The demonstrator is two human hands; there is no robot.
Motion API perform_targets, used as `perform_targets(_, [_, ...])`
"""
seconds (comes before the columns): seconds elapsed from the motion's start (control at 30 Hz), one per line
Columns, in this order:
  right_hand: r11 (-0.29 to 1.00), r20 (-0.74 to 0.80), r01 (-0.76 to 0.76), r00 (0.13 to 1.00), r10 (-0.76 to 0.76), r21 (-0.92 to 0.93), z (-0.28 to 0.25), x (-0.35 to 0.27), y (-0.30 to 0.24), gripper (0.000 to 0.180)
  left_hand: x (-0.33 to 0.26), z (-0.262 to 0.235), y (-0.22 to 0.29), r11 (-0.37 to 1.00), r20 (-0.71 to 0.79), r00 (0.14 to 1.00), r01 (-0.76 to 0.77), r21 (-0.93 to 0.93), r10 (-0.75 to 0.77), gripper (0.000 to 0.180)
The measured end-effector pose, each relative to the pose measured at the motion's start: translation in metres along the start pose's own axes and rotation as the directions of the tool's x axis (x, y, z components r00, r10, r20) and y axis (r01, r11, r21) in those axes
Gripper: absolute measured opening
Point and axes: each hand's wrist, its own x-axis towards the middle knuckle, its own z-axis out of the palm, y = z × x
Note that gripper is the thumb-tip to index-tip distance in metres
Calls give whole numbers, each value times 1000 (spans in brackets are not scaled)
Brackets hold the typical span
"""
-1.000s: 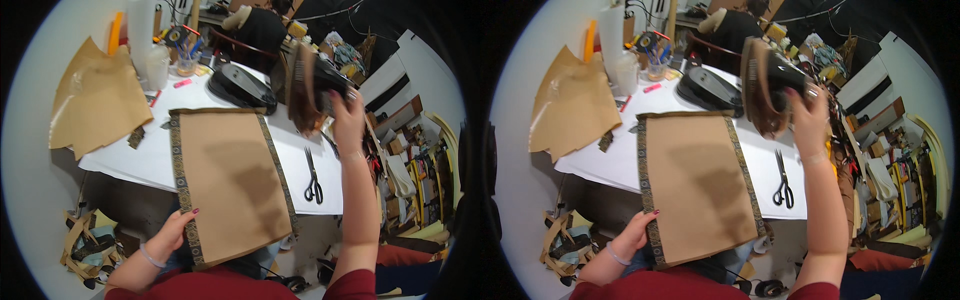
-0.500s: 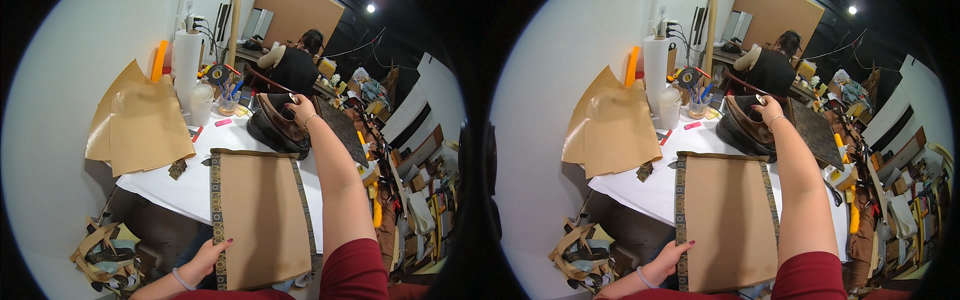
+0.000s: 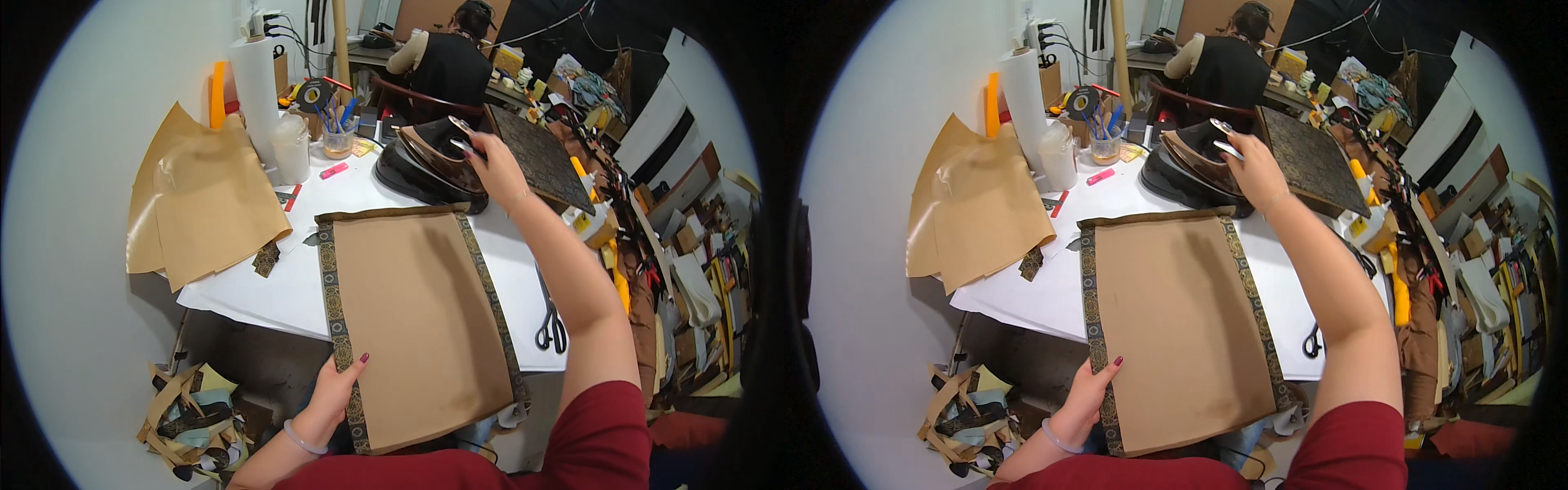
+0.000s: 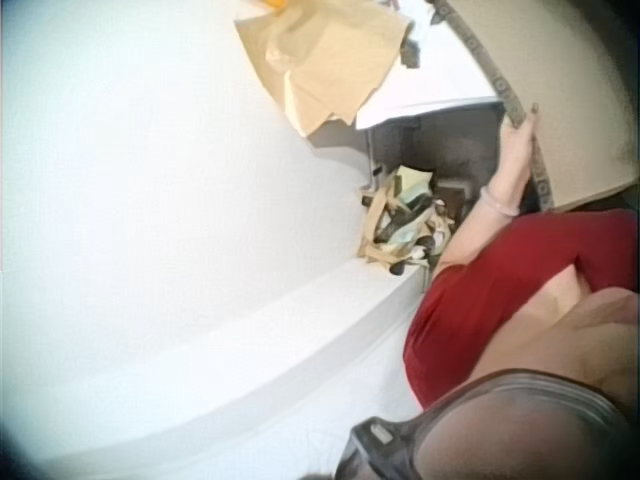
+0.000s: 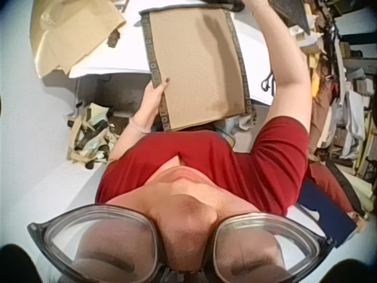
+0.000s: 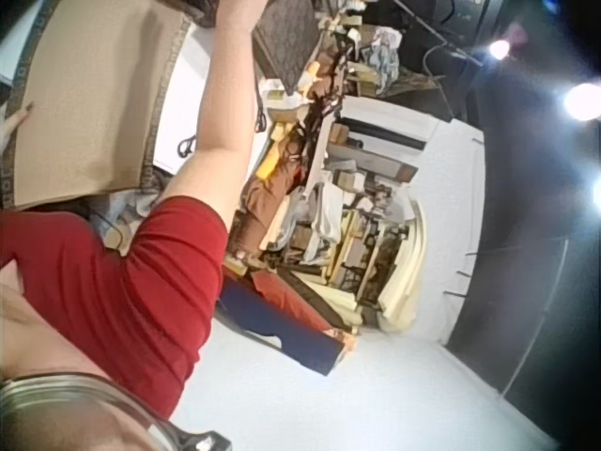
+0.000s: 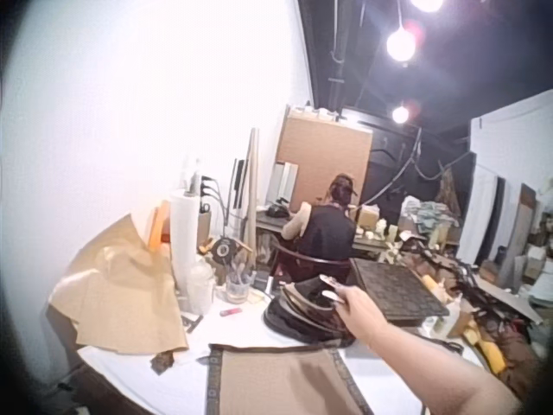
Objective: The person applies patterned fabric to a rectangular box using a hot iron to adhere it, then trims excess fabric with scissors and a utility knife. They repeatedly iron and trim edges to fit the fabric neatly around the box.
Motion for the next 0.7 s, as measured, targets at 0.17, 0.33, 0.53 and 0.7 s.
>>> perform_targets(0.17, [747, 342, -626, 768, 541, 223, -30, -141, 5, 59, -4, -9, 5, 998, 7, 999, -36, 45, 36, 29])
perform_targets(0.33, [74, 804, -904, 411, 429, 422, -86, -223, -43, 62, -20, -11, 38, 983, 175, 972, -169, 65, 155, 34])
perform_targets(0.53, [-4, 452, -496, 787, 421, 868, -191, -223, -116, 47, 28, 31, 122, 894, 447, 850, -400, 204, 278, 49])
perform_targets(0.7, [398, -120, -147, 811, 572, 905, -199, -241, -174, 26, 71, 106, 178, 273, 489, 534, -817, 507, 690, 66])
